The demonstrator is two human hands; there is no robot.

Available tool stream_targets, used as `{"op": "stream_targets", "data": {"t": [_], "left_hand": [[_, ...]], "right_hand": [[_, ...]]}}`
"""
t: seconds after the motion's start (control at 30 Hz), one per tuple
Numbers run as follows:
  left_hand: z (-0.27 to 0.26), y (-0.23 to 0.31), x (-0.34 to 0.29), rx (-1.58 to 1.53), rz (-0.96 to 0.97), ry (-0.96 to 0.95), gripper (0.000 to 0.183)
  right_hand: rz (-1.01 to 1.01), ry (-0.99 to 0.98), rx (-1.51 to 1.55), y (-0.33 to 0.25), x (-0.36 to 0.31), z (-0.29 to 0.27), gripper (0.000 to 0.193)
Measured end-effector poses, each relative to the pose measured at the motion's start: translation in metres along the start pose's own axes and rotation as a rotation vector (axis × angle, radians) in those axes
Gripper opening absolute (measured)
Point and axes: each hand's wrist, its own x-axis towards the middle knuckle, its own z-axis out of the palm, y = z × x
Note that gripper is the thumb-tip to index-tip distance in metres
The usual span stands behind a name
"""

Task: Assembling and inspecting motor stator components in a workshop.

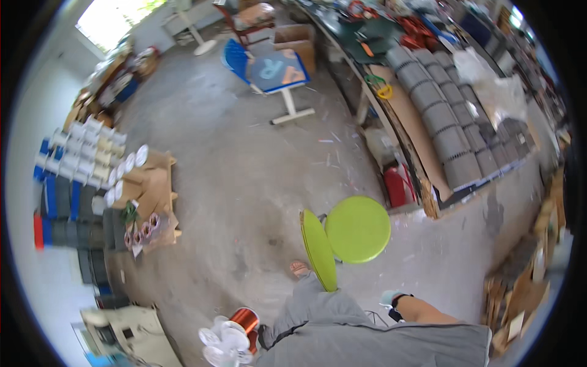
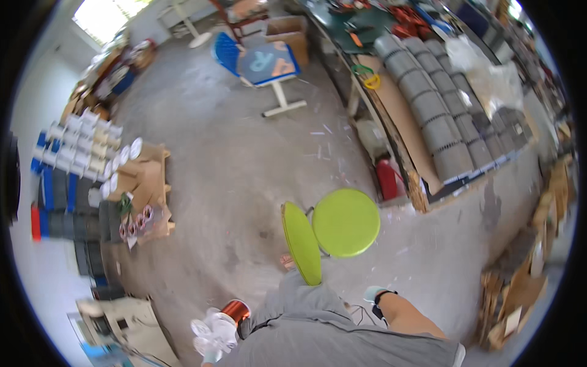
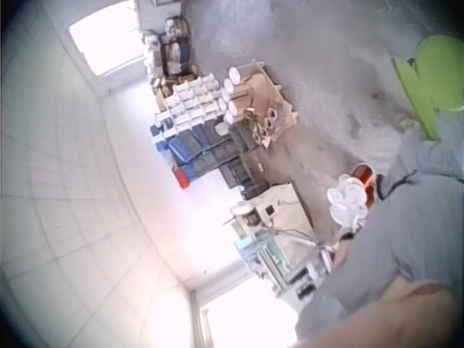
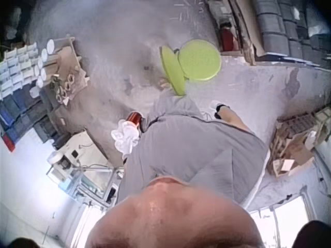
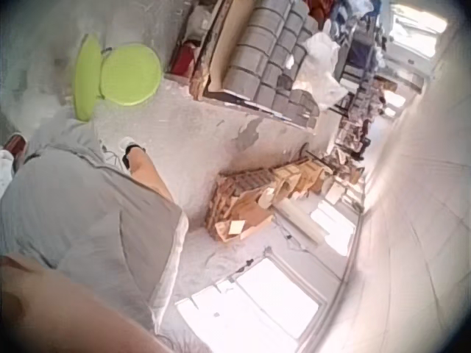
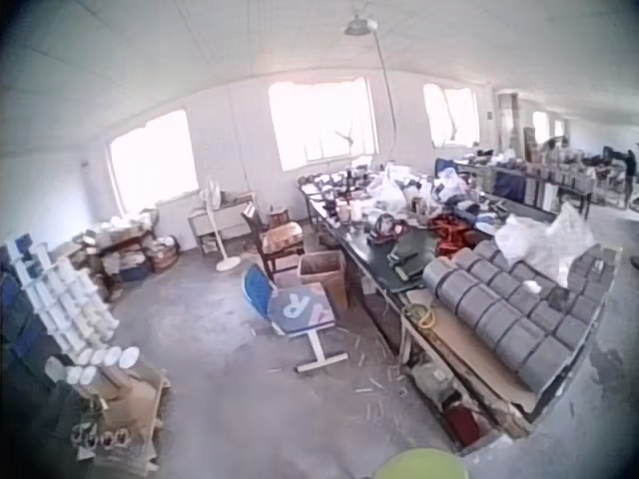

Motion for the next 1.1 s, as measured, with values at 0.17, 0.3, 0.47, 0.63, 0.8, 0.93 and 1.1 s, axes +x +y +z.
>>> {"op": "stream_targets", "data": {"t": [0.17,0.3,0.47,0.63,0.8,0.93,1.1], "left_hand": [[-0.013,-0.009,0.126,0.282,0.057,-0.397,0.031],[-0.090,-0.024,0.271,0.542,0.130,-0.463,0.030],[-0.295,0.013,0.580,1.392,0.587,-0.209,0.029],[-0.232,0.329,0.823,0.406,0.917,-0.033,0.018],[-0.113,0.612,0.834,0.487,1.199,-0.231,0.031],[-0.015,0.734,0.785,0.699,1.428,-0.466,0.034],[0.031,0.820,0.849,0.859,1.591,-0.758,0.029]], "right_hand": [[0.038,-0.082,0.340,-0.135,0.048,-0.017,0.028],[0.051,0.022,0.427,-0.212,0.038,-0.035,0.033],[0.471,0.098,1.183,-0.296,0.114,-0.065,0.034],[0.637,0.177,1.169,-0.372,0.081,-0.162,0.031],[0.717,0.263,1.194,-0.350,0.106,-0.276,0.030],[0.696,0.409,1.211,-0.284,0.179,-0.383,0.028],[0.633,0.917,0.966,-0.171,0.229,-0.542,0.027]]}}
